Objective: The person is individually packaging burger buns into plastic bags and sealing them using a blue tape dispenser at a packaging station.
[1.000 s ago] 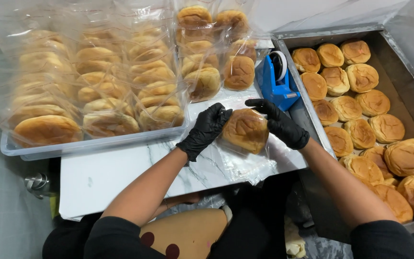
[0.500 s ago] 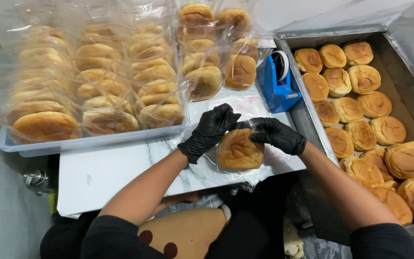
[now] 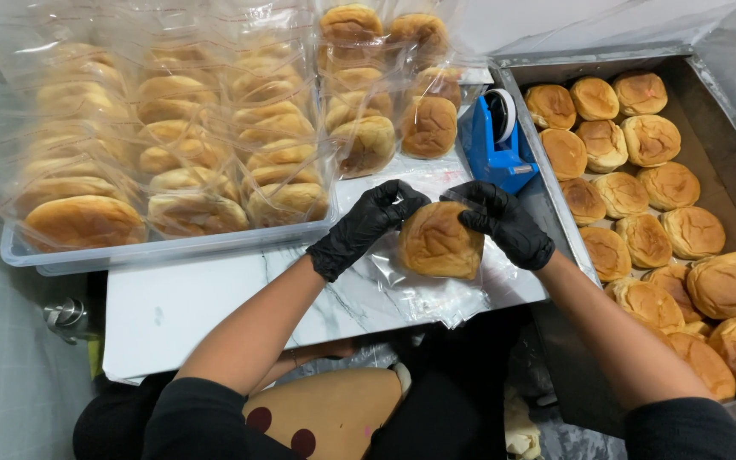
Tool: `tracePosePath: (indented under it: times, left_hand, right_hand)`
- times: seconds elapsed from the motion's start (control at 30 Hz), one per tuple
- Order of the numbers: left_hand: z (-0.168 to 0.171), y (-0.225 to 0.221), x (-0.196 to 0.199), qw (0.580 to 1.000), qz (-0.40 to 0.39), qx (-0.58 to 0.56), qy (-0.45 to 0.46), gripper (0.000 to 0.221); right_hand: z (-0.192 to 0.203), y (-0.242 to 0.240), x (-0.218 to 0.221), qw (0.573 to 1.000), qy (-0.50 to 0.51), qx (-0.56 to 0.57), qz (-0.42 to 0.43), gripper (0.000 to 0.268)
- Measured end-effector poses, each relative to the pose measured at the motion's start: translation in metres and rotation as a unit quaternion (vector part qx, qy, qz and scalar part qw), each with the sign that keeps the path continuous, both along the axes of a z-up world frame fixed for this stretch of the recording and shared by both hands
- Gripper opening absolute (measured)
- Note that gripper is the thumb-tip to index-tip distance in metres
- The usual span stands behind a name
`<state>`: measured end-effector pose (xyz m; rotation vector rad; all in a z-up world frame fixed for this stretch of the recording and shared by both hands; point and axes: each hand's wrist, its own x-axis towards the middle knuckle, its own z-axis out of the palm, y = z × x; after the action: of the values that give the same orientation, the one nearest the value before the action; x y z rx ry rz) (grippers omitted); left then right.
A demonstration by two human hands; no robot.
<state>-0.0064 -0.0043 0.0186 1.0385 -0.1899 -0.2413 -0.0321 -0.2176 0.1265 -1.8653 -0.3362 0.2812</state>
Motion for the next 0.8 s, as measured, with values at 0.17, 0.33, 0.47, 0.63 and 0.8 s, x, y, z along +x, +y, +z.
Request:
tracePosePath:
  times: [0.17, 0.33, 0.47, 0.63, 0.8]
  left_hand:
    - [0.011, 0.000, -0.004, 0.998, 0.031, -0.013, -0.046, 0.015]
    - [0.014, 0.002, 0.000, 0.999, 0.017, 0.000, -0.042, 0.020]
    - [0.053, 0.016, -0.018, 0.997, -0.029, 0.024, 0.074, 0.034]
    - [0.036, 0.002, -0.019, 0.994, -0.080, 0.058, 0.055, 0.033]
    - [0.058, 0.005, -0.028, 0.993, -0.093, -0.017, 0.070, 0.047]
  right_hand:
    - [-0.031, -0.007, 0.001, 0.999, -0.006, 0.036, -0.006, 0.042]
    - [-0.025, 0.003, -0.007, 0.999, -0.029, 0.028, -0.007, 0.043]
    - [-0.024, -0.007, 0.007, 0.997, -0.062, 0.039, -0.037, 0.041]
    - [-0.029, -0.021, 0.019, 0.991, -0.093, 0.041, -0.092, 0.031]
    - [-0.054, -0.040, 0.039, 0.983, -0.128, 0.072, -0.106, 0.015]
